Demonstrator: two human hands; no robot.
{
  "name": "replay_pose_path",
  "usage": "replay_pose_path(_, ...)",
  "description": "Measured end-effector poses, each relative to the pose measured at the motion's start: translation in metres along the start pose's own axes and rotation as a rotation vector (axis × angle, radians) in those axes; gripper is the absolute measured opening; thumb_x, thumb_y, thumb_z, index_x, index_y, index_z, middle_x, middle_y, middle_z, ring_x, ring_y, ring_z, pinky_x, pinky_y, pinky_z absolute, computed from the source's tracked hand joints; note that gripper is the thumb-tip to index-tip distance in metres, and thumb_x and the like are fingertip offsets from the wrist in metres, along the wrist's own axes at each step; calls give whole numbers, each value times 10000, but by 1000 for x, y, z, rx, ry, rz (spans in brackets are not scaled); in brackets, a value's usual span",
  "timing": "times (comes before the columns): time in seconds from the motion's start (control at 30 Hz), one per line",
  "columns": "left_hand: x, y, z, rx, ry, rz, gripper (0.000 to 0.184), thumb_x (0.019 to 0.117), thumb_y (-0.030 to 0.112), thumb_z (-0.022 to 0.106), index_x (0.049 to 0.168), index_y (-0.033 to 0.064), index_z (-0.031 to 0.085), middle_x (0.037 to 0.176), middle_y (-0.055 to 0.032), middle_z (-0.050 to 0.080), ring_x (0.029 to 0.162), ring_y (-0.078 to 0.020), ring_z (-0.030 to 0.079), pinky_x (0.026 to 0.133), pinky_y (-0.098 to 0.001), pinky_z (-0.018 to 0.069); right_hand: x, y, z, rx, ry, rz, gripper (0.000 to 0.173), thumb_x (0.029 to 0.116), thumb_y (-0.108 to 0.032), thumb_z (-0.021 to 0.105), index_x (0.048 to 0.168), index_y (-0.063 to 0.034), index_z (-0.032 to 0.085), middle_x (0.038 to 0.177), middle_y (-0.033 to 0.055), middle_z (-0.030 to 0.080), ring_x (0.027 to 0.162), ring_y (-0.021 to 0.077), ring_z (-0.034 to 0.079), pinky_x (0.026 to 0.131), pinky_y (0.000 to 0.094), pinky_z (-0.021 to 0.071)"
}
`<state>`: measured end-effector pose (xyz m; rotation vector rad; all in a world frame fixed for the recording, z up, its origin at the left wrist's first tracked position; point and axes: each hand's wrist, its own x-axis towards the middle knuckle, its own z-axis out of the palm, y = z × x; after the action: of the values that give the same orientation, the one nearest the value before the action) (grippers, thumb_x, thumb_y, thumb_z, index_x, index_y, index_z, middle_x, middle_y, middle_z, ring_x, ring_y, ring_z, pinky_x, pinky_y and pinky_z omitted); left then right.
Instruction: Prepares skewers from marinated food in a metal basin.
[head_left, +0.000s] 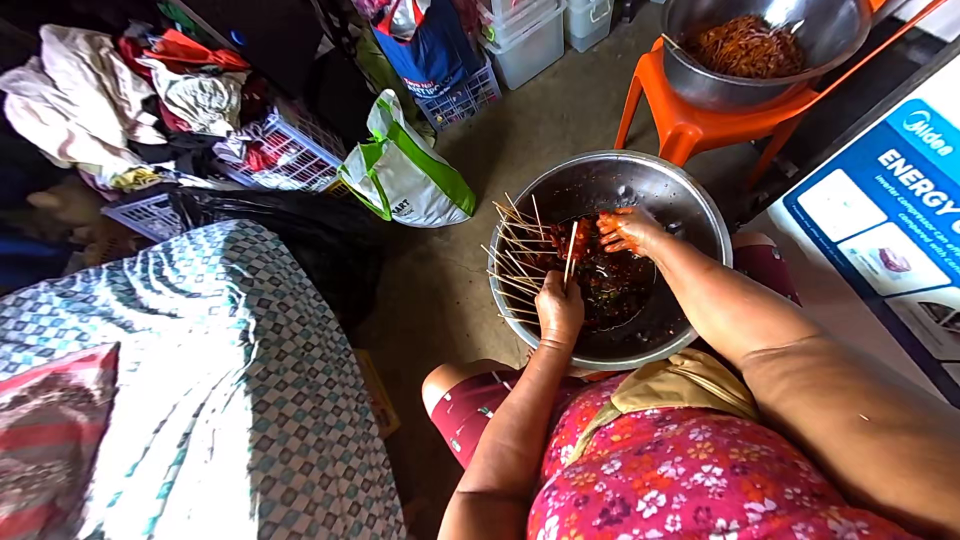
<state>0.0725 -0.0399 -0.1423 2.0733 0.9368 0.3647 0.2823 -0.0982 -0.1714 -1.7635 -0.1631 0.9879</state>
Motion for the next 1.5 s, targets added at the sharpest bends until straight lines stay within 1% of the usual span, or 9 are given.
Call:
replay_pose_path(0.1,1,-2,-1,-25,72,-31,126,995,82,590,1015,-14,669,764,-106,646,712,-205,634,729,-409,532,25,15,-19,-498,193,-117,297,963,-156,655,1200,20,684,1189,285,667,1131,447,637,962,664,484)
replay_pose_path(0.27,2,-2,-3,-44,61,-47,124,997,75,585,1016,-14,670,768,-98,642,717,-197,627,731,-401,527,28,27,1,-990,39,-142,681,855,-187,810,1470,-86,535,1482,267,493,1420,483,398,1105,691,368)
replay_pose_path(0.53,3,-4,-4,-65,61,-64,128,993,80,605,1043,-12,679,785,-100,652,716,-193,625,734,-398,526,11,14,-1,-1151,-2,57,254,880,-88,720,1057,91,682,1196,303,652,1168,456,631,941,670,505)
replay_pose_path(0.73,4,-6,-1,-71,69,-55,120,997,85,606,1036,0,681,769,-90,647,696,-186,618,716,-397,523,19,34,3,-1171,-117,-149,536,846,-233,805,1328,-79,628,1296,267,627,1282,494,539,999,714,449)
replay_pose_path(0.93,6,-6,-2,-76,60,-55,125,997,88,605,1029,-7,680,753,-78,632,686,-166,600,706,-367,511,-7,26,38,-1293,-298,-44,416,860,7,733,1260,66,633,1308,290,615,1249,462,586,1005,657,481)
replay_pose_path(1.07,5,-6,-2,-83,41,-63,120,994,82,606,1027,-9,676,755,-76,632,684,-164,599,705,-368,514,9,30,14,-988,-170,14,246,916,-22,664,1120,115,662,1181,304,654,1098,437,658,935,636,523)
replay_pose_path(1.2,7,-9,0,-94,-57,-34,130,993,108,614,1019,-3,677,764,-70,643,699,-156,613,723,-369,524,5,9,-5,-54,-8,73,239,1028,-35,519,1245,43,577,970,145,635,734,201,642,712,385,589)
replay_pose_path(1.33,9,-8,-1,-64,-150,-17,161,992,134,607,1019,4,699,816,-85,676,755,-167,648,765,-384,540,1,-1,-9,360,-102,118,326,1126,-206,306,1193,-3,553,909,113,648,756,220,663,740,405,588)
replay_pose_path(1.5,9,-8,-2,-52,-183,-16,156,982,130,611,1013,10,706,844,-91,689,795,-175,661,789,-394,541,0,0,-10,392,-130,73,226,1077,-99,445,1246,26,529,960,131,646,813,225,668,775,396,589)
